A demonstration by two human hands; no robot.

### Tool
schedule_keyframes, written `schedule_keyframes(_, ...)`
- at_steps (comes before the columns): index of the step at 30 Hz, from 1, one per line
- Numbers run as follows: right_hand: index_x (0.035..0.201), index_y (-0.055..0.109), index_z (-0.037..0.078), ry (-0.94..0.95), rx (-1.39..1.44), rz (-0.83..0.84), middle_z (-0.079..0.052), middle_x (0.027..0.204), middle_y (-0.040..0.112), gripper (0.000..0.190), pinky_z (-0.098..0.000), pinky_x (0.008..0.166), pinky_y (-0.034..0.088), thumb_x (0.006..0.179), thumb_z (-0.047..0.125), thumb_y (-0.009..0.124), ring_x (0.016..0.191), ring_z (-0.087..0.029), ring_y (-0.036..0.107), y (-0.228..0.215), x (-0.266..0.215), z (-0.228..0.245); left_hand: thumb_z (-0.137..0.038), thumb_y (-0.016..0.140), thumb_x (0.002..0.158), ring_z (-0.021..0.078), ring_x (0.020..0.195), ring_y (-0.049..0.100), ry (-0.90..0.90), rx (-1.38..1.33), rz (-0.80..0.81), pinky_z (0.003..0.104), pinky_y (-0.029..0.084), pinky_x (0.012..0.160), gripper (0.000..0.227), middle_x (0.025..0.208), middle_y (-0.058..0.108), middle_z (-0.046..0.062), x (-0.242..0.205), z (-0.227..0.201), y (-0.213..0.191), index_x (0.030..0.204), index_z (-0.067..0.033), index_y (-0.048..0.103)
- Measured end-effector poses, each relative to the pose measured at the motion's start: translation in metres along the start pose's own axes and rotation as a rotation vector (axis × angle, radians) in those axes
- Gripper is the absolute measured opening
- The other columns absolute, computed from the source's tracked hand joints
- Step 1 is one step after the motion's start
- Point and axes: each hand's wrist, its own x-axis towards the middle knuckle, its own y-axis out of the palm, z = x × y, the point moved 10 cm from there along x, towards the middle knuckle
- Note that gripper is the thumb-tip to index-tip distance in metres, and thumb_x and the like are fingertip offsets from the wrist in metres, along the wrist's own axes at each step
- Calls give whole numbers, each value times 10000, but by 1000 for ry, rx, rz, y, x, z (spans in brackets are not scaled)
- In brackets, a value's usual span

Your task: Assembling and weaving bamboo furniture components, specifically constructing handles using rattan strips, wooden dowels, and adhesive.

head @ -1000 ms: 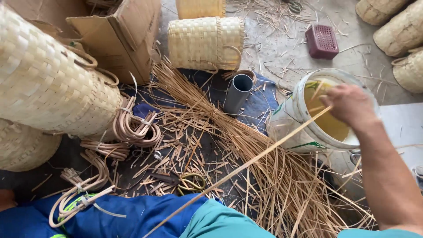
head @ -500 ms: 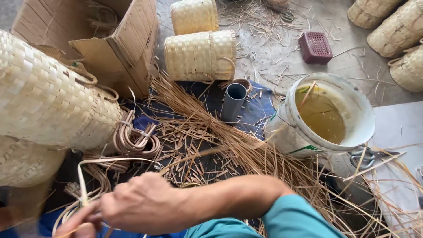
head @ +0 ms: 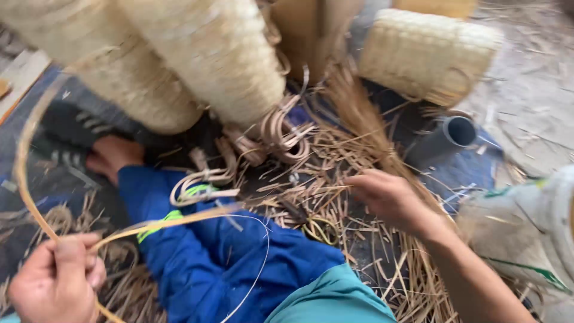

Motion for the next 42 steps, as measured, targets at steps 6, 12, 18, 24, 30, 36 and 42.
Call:
schedule_keyframes(6, 1094, 733, 33, 428, -134, -159, -113, 951, 739, 182, -321, 753, 551, 942, 128, 700, 837, -204, 699, -50, -93, -96, -169, 559, 1215, 98, 519, 449, 57, -267, -105, 243, 344, 502, 319, 703, 516, 56, 12, -45, 18, 1019, 81, 576)
schedule_keyframes(12, 1341, 596, -29, 843, 8, -357, -176, 966, 738, 327, -330, 751, 554, 1067, 150, 602, 818, -207, 699, -91, -166, -146, -318, 538, 1112, 75, 579, 508, 87, -641, 28, 253, 424, 507, 275, 749, 536, -13, 4, -57, 174, 1029, -68, 615)
schedule_keyframes(18, 1406, 489, -92, 850, -2, -475, -291, 926, 667, 333, -428, 669, 534, 1247, 199, 476, 690, -302, 618, -125, -275, -302, -249, 639, 983, 328, 996, 646, -173, -58, 795, 417, 528, 865, 325, 1064, 680, 249, -96, 52, 353, 1151, 29, 638)
schedule_keyframes(24, 1359, 537, -53, 608, 434, -335, -177, 1189, 710, 281, -379, 899, 592, 1120, 64, 448, 926, -236, 732, -58, -148, -154, -260, 709, 845, 384, 1027, 683, -74, 282, 354, 453, 535, 885, 333, 1079, 707, 224, -48, 95, 240, 1075, -19, 698)
schedule_keyframes(30, 1178, 742, 75, 510, -278, -116, -117, 973, 732, 234, -348, 754, 587, 952, 99, 688, 822, -208, 715, -11, -59, -78, -243, 666, 913, 407, 892, 689, 49, 815, -12, 522, 535, 805, 201, 922, 717, 185, 51, 151, 126, 909, -46, 705)
schedule_keyframes(36, 1031, 734, 148, 150, -333, -90, -80, 931, 729, 208, -323, 731, 583, 823, 151, 723, 865, -202, 680, 22, -44, -58, -426, 641, 938, 446, 958, 694, -392, 920, 36, 527, 545, 846, 455, 1023, 705, 256, 86, 238, 113, 1104, -3, 638)
schedule_keyframes(42, 1091, 765, 118, 360, -126, 87, -57, 902, 796, 275, -297, 681, 614, 817, 138, 747, 765, -141, 754, 78, -51, -85, -296, 689, 884, 380, 929, 722, -437, 660, -89, 486, 564, 828, 366, 970, 739, 217, 65, 262, 86, 1115, -13, 667)
